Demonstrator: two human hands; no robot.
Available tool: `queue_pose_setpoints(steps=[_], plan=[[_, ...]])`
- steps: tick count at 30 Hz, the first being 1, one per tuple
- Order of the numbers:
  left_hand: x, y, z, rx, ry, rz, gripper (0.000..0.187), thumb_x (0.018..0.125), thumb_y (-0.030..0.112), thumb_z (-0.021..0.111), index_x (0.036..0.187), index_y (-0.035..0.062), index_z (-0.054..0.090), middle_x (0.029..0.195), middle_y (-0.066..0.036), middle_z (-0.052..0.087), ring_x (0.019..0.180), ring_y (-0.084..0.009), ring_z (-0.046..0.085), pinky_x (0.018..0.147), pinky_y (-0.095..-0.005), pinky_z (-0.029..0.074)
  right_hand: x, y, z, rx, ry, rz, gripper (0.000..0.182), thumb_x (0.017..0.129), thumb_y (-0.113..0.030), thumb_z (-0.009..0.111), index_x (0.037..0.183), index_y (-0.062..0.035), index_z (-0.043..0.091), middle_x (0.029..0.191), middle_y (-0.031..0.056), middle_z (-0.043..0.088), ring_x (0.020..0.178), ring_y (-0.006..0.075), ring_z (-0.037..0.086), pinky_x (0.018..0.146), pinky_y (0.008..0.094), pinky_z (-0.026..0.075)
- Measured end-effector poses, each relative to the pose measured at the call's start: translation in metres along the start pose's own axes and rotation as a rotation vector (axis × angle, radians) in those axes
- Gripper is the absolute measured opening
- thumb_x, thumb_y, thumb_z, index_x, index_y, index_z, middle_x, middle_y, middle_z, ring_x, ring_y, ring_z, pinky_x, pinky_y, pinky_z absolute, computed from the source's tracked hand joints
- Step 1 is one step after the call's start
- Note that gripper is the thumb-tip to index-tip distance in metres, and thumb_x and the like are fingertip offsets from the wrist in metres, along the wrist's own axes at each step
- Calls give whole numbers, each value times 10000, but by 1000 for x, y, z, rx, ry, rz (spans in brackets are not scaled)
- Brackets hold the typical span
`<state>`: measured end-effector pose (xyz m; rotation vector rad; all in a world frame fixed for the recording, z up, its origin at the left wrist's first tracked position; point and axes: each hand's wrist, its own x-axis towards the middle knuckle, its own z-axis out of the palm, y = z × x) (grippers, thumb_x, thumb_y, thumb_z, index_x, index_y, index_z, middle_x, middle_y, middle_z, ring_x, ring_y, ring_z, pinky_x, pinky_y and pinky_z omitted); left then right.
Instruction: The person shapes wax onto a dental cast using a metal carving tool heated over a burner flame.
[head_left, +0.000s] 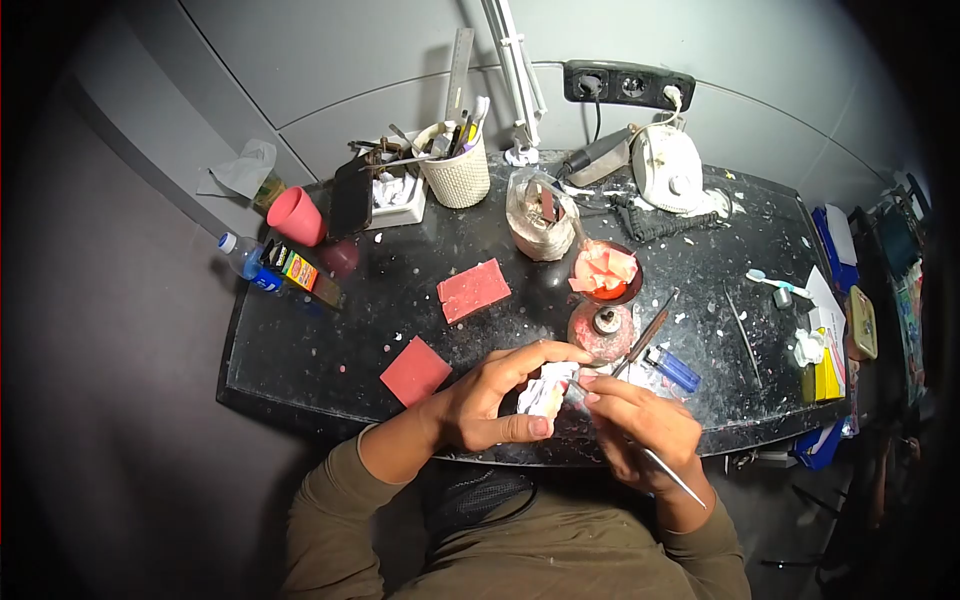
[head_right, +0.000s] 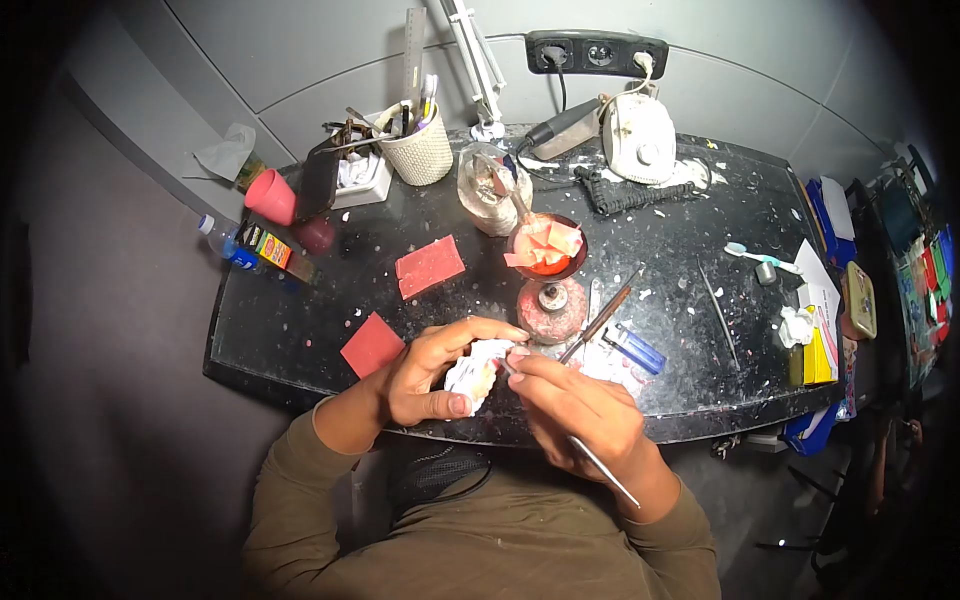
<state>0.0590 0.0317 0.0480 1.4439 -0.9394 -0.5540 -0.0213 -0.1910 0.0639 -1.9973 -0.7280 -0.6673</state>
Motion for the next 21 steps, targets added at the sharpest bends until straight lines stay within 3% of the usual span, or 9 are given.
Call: queue_pose_setpoints(steps=[7, 21], plan=[[2, -3, -1, 115, 5, 86, 767, 820, 406, 711, 1358, -90, 482, 1239, -190, 619, 1142, -263, 625, 966, -362, 474, 0, 1, 3, -12, -70, -39, 332, 726, 108, 730, 1050, 59, 680, 1086, 204, 700, 1011, 329, 715, 824, 369, 593], [3, -5, -1, 137, 29, 122, 743, 827, 386, 736, 1343, -89, 494, 1224, -189, 622, 1122, -260, 628, 957, -361, 480, -2, 2, 8, -52, -63, -39, 346, 727, 109, 727, 1065, 65, 664, 1072, 207, 697, 1012, 337, 712, 821, 375, 597]])
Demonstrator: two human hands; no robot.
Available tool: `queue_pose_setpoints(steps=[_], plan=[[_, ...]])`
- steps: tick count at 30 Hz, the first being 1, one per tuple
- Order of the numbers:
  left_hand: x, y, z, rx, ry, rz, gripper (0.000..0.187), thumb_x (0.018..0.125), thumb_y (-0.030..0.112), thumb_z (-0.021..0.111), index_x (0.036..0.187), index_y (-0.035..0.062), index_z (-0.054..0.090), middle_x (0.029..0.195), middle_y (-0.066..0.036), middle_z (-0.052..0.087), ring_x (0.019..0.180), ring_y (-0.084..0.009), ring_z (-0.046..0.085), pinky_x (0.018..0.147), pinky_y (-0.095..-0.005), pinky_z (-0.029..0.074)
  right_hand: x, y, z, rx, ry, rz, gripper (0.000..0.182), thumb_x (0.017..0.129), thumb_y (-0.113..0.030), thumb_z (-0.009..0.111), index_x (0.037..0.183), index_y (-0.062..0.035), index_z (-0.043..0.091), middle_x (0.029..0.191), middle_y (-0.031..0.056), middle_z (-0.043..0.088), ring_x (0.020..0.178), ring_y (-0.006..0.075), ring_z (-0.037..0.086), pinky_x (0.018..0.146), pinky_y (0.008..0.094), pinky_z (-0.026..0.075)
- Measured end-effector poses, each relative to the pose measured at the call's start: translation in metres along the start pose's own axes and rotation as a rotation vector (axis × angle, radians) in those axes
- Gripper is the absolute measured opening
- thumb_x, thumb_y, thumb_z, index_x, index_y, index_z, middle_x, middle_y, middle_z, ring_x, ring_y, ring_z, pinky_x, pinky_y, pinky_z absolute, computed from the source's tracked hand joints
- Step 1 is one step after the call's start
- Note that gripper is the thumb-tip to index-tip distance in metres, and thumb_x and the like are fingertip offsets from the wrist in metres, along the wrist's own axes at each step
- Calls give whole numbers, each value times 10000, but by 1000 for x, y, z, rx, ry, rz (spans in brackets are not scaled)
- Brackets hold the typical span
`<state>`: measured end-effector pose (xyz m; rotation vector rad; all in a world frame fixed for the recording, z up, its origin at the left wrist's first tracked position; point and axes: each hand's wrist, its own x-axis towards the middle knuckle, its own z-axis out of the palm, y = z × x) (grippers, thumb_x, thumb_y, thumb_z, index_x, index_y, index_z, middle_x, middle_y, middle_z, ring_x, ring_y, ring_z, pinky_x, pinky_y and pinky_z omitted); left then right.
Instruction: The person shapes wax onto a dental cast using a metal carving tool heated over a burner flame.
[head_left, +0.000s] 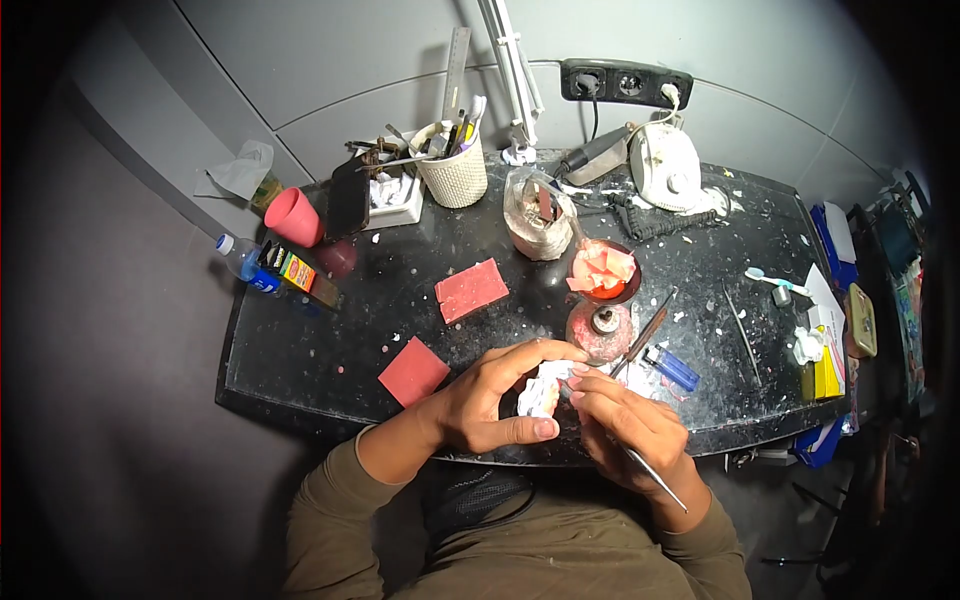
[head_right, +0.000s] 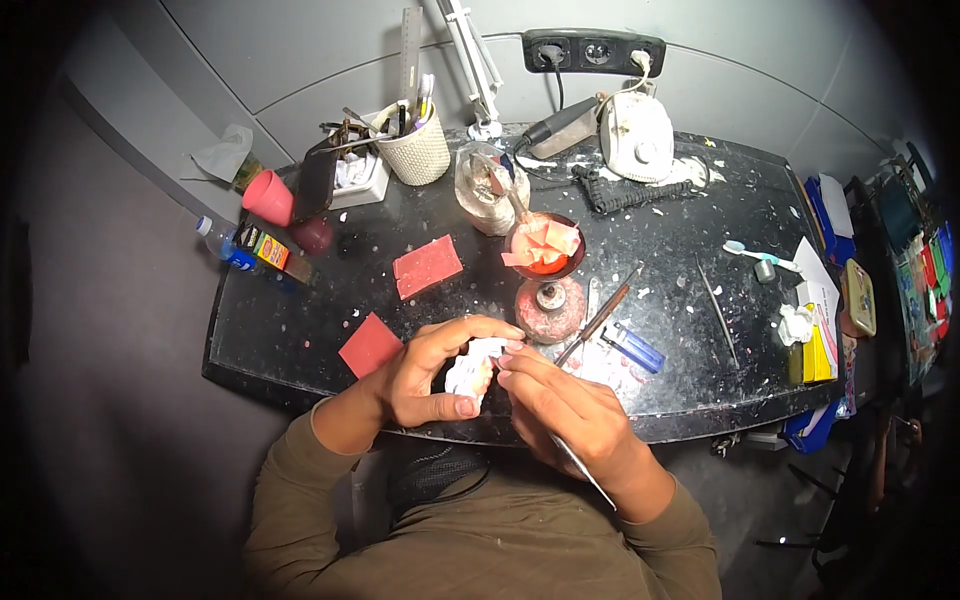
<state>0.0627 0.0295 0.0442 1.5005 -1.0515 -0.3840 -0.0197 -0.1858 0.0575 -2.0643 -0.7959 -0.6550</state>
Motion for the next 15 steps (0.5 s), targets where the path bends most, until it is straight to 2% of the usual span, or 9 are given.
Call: queue_pose_setpoints(steps=[15], plan=[[-3, -1, 2, -58, 10, -62, 717, 850, 364, 738, 1355, -71, 470, 1247, -160, 596, 1144, -214, 601, 970, -348, 473, -1, -3, 9, -31, 92, 34, 323, 728, 109, 717, 1041, 62, 649, 1048, 201, 695, 979, 315, 720, 783, 350, 592]])
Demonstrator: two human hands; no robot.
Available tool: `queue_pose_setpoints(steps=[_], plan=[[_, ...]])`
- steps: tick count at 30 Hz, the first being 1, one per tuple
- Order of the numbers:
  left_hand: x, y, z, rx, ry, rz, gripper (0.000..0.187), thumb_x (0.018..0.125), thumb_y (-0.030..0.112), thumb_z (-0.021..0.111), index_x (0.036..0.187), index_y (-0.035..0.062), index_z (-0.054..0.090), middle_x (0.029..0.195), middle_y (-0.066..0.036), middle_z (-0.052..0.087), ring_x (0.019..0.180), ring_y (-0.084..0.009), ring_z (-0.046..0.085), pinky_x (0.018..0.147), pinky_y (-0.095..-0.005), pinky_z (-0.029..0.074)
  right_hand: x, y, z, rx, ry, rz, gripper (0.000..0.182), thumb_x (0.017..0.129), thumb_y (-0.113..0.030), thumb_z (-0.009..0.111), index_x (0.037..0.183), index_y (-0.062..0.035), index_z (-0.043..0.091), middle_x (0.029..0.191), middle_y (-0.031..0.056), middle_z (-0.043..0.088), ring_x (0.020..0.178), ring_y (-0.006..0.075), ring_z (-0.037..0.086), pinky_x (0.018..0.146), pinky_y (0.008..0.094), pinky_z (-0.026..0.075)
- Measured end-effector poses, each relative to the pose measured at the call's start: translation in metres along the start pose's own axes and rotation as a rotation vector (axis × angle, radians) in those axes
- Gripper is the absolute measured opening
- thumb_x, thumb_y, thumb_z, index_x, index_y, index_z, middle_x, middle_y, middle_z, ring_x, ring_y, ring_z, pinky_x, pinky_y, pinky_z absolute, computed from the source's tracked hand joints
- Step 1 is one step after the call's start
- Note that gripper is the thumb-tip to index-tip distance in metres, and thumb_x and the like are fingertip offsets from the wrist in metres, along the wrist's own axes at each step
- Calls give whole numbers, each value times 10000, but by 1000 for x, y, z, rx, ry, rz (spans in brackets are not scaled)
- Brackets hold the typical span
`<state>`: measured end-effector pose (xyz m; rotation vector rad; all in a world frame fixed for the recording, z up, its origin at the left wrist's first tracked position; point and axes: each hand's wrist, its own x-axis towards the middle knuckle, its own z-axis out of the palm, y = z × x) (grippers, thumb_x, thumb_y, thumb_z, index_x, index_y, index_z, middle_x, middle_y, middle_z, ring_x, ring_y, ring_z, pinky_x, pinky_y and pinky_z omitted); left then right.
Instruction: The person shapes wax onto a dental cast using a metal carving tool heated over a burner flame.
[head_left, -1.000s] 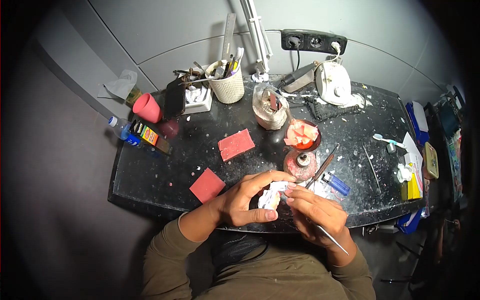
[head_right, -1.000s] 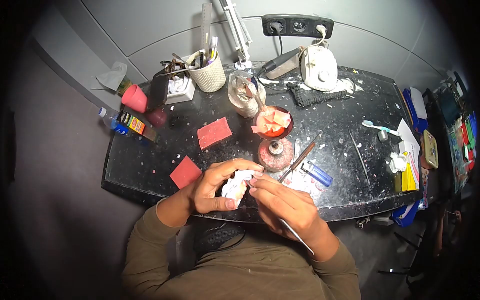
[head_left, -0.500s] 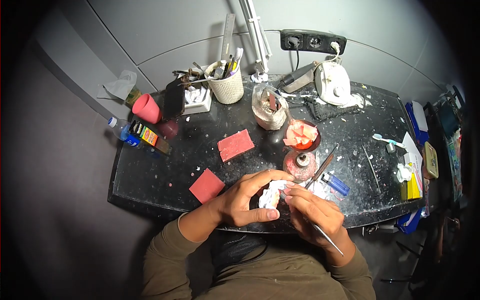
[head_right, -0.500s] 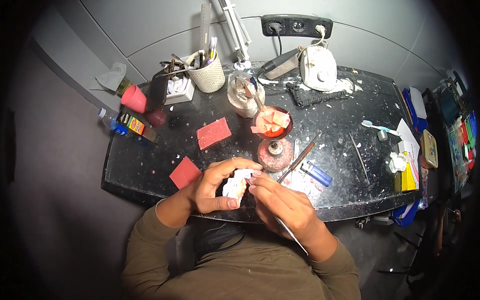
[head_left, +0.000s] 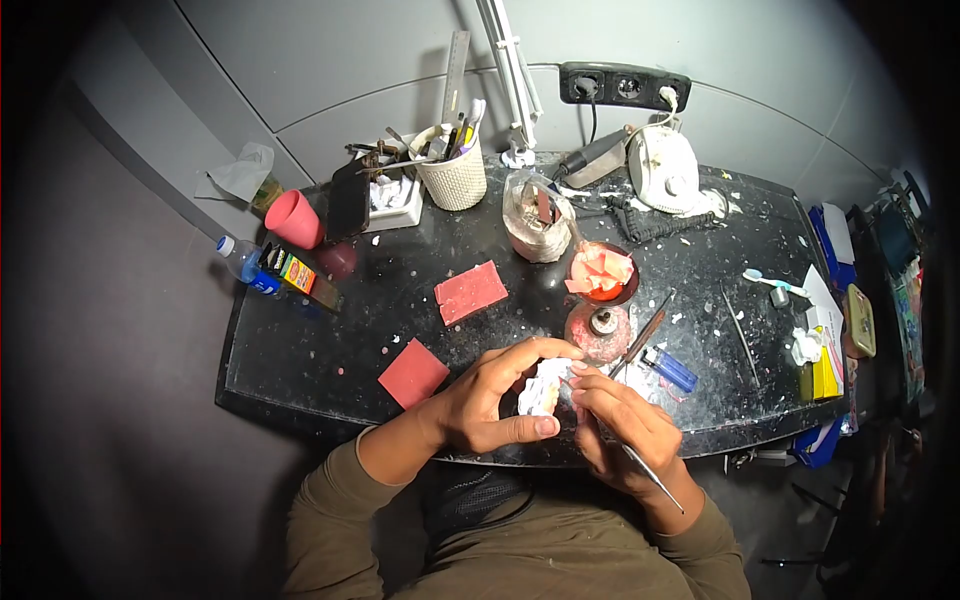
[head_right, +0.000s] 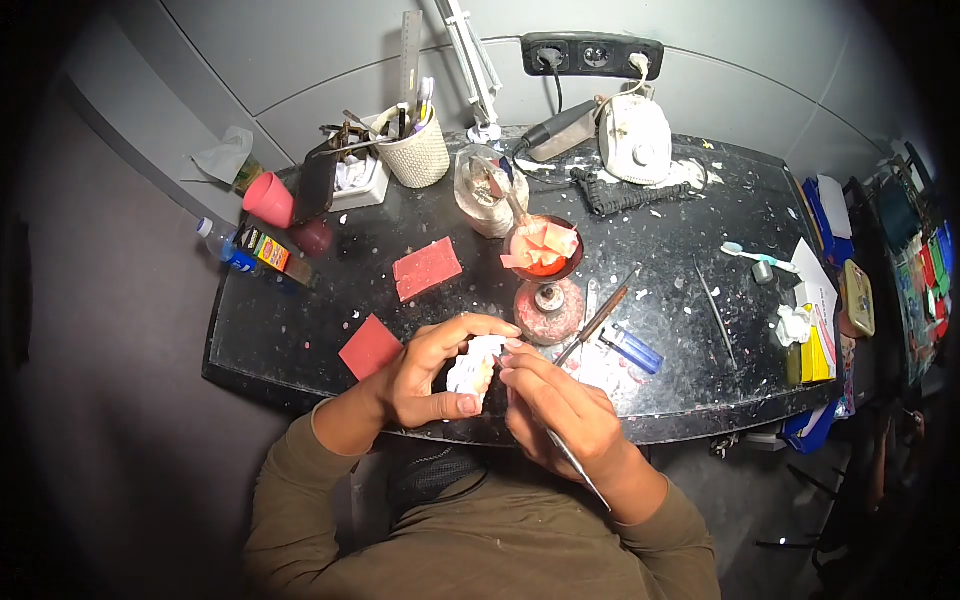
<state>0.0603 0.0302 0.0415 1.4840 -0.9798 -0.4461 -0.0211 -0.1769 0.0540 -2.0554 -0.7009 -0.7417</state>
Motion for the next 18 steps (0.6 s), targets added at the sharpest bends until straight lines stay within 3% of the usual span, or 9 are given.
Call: queue_pose_setpoints(steps=[11, 16, 18], plan=[[-1, 0, -1, -113, -26, -75, 775, 857, 416, 701, 1388, -88, 447, 1233, -155, 604, 1148, -210, 596, 959, -334, 462, 1, -1, 0, -7, 28, 4, 317, 727, 101, 718, 1033, 42, 657, 1019, 180, 706, 924, 283, 731, 752, 326, 589], [3, 8, -1, -40, -45, -61, 760, 825, 432, 683, 1363, -72, 498, 1022, -111, 653, 854, -151, 621, 757, -295, 480, 1, 4, -8, 48, 0, 12, 287, 731, 109, 710, 1007, 44, 663, 976, 176, 715, 882, 285, 738, 737, 324, 592], [4, 4, -1, -35, -38, -43, 762, 817, 438, 679, 1361, -65, 504, 992, -97, 651, 810, -142, 607, 720, -289, 468, 1, 5, -9, 86, -13, 31, 278, 733, 112, 705, 1000, 45, 666, 962, 174, 718, 872, 287, 740, 733, 324, 594]])
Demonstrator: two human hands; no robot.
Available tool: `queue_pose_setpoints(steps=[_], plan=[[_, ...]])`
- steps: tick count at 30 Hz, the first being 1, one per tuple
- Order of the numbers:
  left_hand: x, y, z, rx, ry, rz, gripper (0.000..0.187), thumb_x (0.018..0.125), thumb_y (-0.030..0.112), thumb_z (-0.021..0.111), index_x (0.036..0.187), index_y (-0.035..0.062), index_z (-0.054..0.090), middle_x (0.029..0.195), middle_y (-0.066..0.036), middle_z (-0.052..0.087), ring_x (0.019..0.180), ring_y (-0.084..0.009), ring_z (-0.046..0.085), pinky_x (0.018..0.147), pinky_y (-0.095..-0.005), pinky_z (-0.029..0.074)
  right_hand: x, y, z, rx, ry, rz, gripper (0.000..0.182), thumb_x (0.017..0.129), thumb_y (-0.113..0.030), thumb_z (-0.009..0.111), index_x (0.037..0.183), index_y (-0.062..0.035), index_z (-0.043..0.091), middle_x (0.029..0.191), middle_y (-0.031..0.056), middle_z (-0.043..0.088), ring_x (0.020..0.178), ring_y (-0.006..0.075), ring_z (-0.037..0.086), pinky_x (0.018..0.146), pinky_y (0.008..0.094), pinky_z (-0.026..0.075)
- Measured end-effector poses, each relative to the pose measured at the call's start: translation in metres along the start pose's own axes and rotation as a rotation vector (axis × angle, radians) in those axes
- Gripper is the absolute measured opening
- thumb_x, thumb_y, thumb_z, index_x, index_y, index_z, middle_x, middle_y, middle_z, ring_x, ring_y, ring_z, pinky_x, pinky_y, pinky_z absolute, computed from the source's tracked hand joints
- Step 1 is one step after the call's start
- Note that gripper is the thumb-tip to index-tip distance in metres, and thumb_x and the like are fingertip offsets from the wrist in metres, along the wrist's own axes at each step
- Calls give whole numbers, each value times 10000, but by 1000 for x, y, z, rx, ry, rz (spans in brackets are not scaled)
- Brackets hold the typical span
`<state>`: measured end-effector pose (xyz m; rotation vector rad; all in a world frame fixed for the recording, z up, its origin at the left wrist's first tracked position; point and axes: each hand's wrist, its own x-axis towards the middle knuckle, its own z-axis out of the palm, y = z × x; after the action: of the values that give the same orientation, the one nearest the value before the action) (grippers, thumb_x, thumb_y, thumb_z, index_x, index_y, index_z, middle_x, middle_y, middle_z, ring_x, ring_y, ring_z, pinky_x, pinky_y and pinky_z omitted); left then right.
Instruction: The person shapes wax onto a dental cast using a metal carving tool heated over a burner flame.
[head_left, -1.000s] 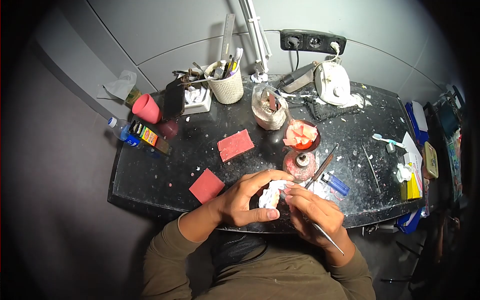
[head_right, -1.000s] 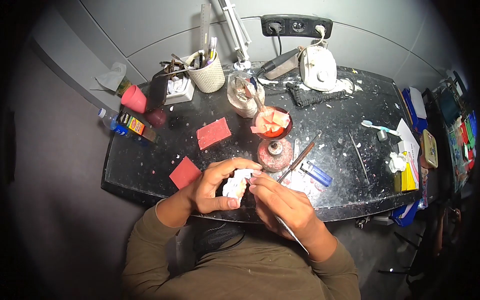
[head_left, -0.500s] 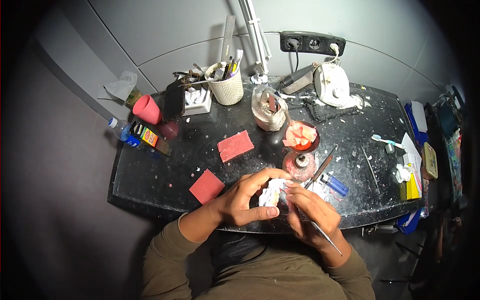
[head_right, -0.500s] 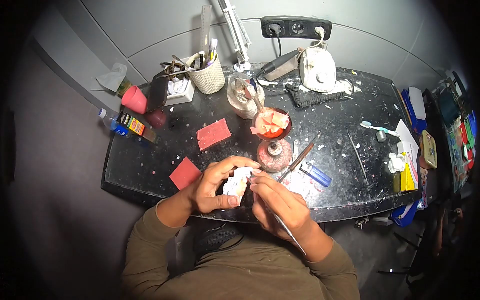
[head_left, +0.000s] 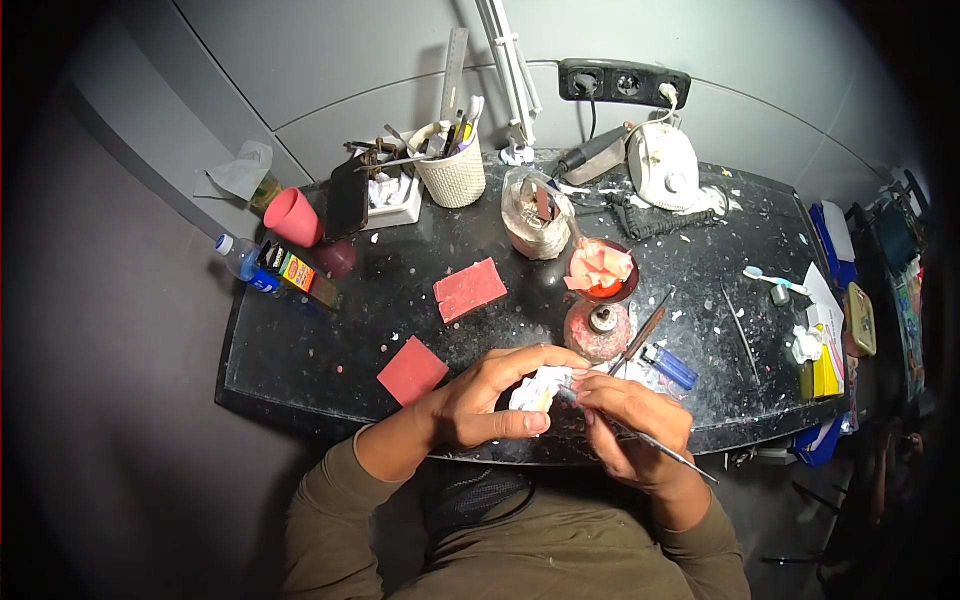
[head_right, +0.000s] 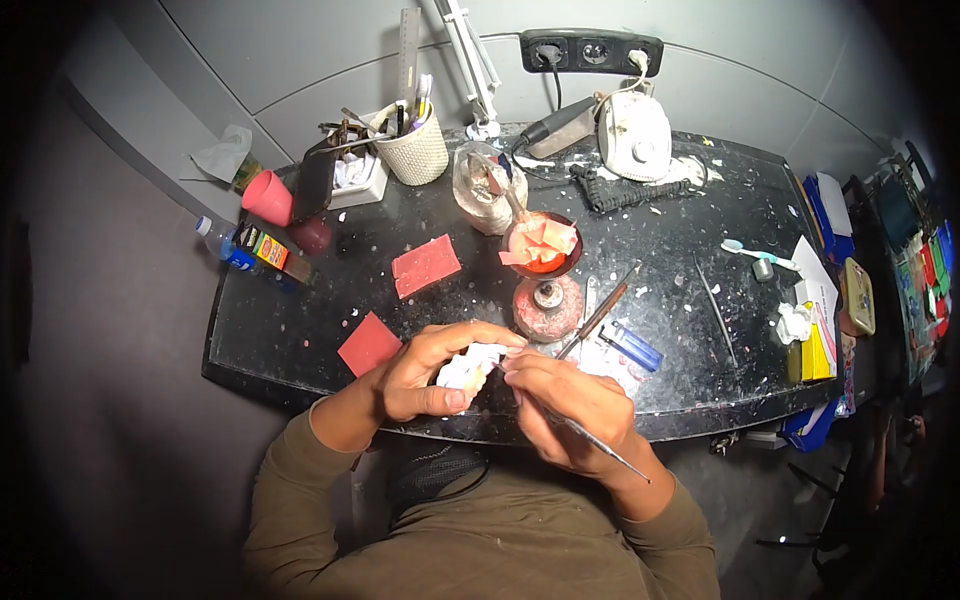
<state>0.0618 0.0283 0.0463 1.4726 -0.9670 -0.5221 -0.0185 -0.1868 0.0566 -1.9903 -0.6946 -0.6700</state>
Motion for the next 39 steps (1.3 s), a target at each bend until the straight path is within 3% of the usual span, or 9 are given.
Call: queue_pose_setpoints(steps=[8, 14, 20, 22, 29, 39], plan=[[-1, -1, -1, 5, -5, -8, 764, 796, 441, 667, 1353, -61, 513, 964, -84, 655, 775, -140, 602, 681, -288, 462, 2, 1, 0, 32, -41, -17, 296, 716, 121, 696, 1001, 45, 669, 958, 171, 719, 899, 301, 739, 745, 340, 601], [-2, -6, 0, -36, -1, 8, 759, 809, 436, 651, 1359, -67, 508, 1074, -125, 666, 845, -161, 617, 738, -295, 473, 1, 5, -1, 60, -60, -31, 315, 708, 115, 701, 1013, 45, 673, 975, 173, 723, 918, 311, 738, 771, 344, 602], [-2, -6, 1, -85, -21, -8, 769, 805, 411, 606, 1370, -98, 486, 1209, -197, 645, 1084, -239, 629, 899, -315, 463, 0, 6, -3, 42, -104, -39, 332, 702, 90, 722, 1026, 39, 676, 1016, 168, 720, 960, 316, 730, 814, 360, 593], [-3, -2, -1, -162, -59, -105, 786, 791, 399, 566, 1389, -103, 471, 1261, -221, 626, 1166, -267, 607, 964, -328, 440, 0, 5, -4, 8, -114, -48, 336, 703, 84, 727, 1032, 36, 677, 1026, 168, 718, 966, 315, 728, 816, 360, 591], [-2, -1, 0, -186, -48, -111, 854, 731, 414, 543, 1410, -98, 460, 1256, -215, 630, 1146, -260, 612, 961, -326, 437, -3, 4, -1, 31, -97, -38, 328, 710, 74, 733, 1031, 32, 687, 1026, 171, 717, 936, 298, 731, 788, 339, 591], [-2, 0, 0, -179, -36, -114, 881, 693, 424, 540, 1402, -96, 474, 1162, -177, 673, 976, -202, 635, 852, -286, 451, 0, 5, -2, 59, -120, -54, 330, 699, 78, 737, 1023, 35, 692, 1011, 173, 718, 916, 296, 730, 804, 356, 592]])
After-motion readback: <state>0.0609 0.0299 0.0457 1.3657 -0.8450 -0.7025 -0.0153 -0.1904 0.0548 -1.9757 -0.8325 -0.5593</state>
